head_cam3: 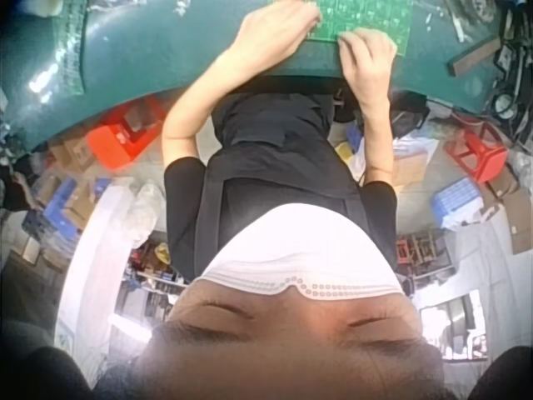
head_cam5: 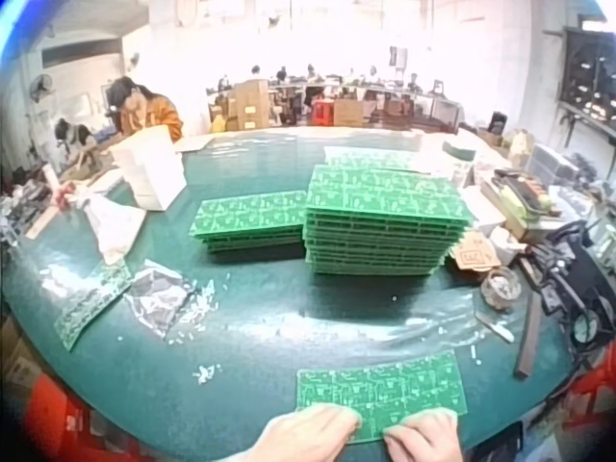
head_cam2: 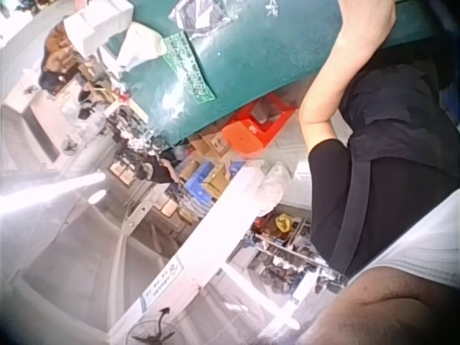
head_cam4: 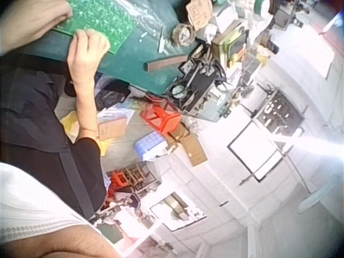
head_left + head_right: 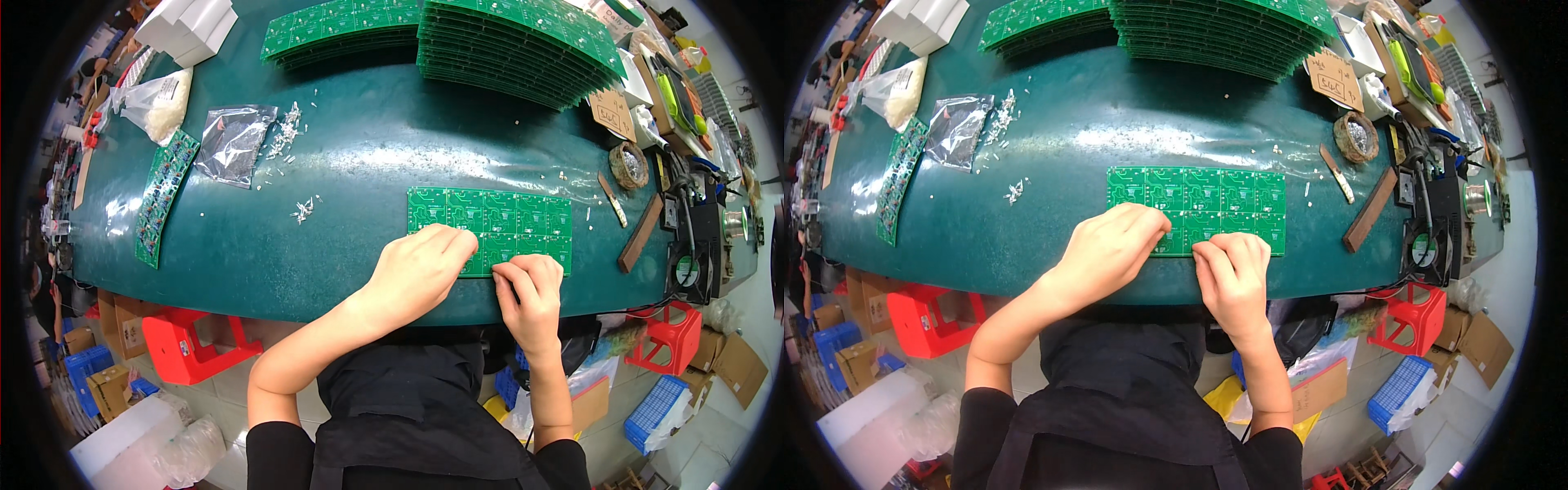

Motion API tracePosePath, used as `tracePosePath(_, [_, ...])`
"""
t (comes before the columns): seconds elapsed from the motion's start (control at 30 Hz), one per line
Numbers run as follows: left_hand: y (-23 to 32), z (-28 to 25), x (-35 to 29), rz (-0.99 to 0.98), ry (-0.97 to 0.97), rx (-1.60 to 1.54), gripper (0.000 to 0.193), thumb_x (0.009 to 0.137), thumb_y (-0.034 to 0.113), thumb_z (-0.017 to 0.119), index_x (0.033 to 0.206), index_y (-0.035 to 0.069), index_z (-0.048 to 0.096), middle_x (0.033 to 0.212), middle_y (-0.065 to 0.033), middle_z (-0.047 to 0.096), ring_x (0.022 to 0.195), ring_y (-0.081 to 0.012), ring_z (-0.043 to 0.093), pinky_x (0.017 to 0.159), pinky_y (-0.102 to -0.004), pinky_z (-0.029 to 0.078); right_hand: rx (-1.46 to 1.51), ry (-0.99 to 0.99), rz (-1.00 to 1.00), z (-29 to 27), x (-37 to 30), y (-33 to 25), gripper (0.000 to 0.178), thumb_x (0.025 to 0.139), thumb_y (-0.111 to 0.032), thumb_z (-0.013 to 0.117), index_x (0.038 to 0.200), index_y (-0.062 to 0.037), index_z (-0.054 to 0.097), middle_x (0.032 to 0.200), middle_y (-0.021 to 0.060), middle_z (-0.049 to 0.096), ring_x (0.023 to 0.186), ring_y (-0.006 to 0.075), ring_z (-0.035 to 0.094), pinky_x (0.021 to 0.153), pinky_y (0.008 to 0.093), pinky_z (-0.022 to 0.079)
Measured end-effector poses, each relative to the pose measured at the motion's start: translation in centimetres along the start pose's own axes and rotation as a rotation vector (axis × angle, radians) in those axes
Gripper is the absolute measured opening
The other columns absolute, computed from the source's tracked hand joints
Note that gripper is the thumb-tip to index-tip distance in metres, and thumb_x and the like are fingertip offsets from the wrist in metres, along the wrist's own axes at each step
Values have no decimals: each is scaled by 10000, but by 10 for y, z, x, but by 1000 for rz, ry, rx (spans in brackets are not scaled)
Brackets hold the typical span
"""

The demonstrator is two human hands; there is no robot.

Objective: The person places small electronic components into printed circuit boards by hand at an assembly station.

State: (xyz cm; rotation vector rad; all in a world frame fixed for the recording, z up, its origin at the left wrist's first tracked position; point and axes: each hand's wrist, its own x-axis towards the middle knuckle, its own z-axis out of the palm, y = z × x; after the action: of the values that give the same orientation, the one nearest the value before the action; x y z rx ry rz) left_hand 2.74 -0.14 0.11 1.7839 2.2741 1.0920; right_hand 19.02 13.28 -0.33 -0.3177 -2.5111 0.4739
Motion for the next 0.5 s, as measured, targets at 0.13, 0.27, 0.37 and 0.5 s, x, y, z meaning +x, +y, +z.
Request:
tracePosePath(0.13, [1, -1, 2, 1, -8, 9, 82, 911, 75, 656, 974, 80, 604, 892, -60, 686, 878, -249, 695, 702, -362, 565, 14, -3, 13, 1, -1, -1, 232, 739, 7, 768, 947, -62, 690, 924, 55, 615, 878, 256, 599, 817, 398, 441])
tracePosePath(0.27, [2, -1, 1, -2, 3, 17, 78, 912, 78, 657, 969, 81, 605, 888, -58, 684, 876, -250, 694, 701, -365, 565, -3, 7, 58, 4, -1, -6, 228, 741, 17, 758, 937, -53, 666, 909, 68, 602, 846, 270, 589, 782, 398, 447])
tracePosePath(0.37, [2, 0, 0, -8, -3, 20, 77, 909, 78, 660, 964, 81, 605, 884, -58, 682, 874, -250, 693, 700, -365, 564, -28, 25, 56, 5, -3, -8, 231, 742, 13, 760, 938, -52, 655, 902, 76, 594, 834, 275, 582, 775, 403, 446])
tracePosePath(0.5, [4, -2, 3, -9, -25, 12, 78, 907, 76, 661, 960, 81, 605, 872, -59, 678, 860, -251, 690, 695, -365, 561, -22, -4, 42, 0, 0, -6, 230, 744, 8, 758, 941, -51, 655, 909, 82, 593, 849, 280, 583, 775, 404, 447])
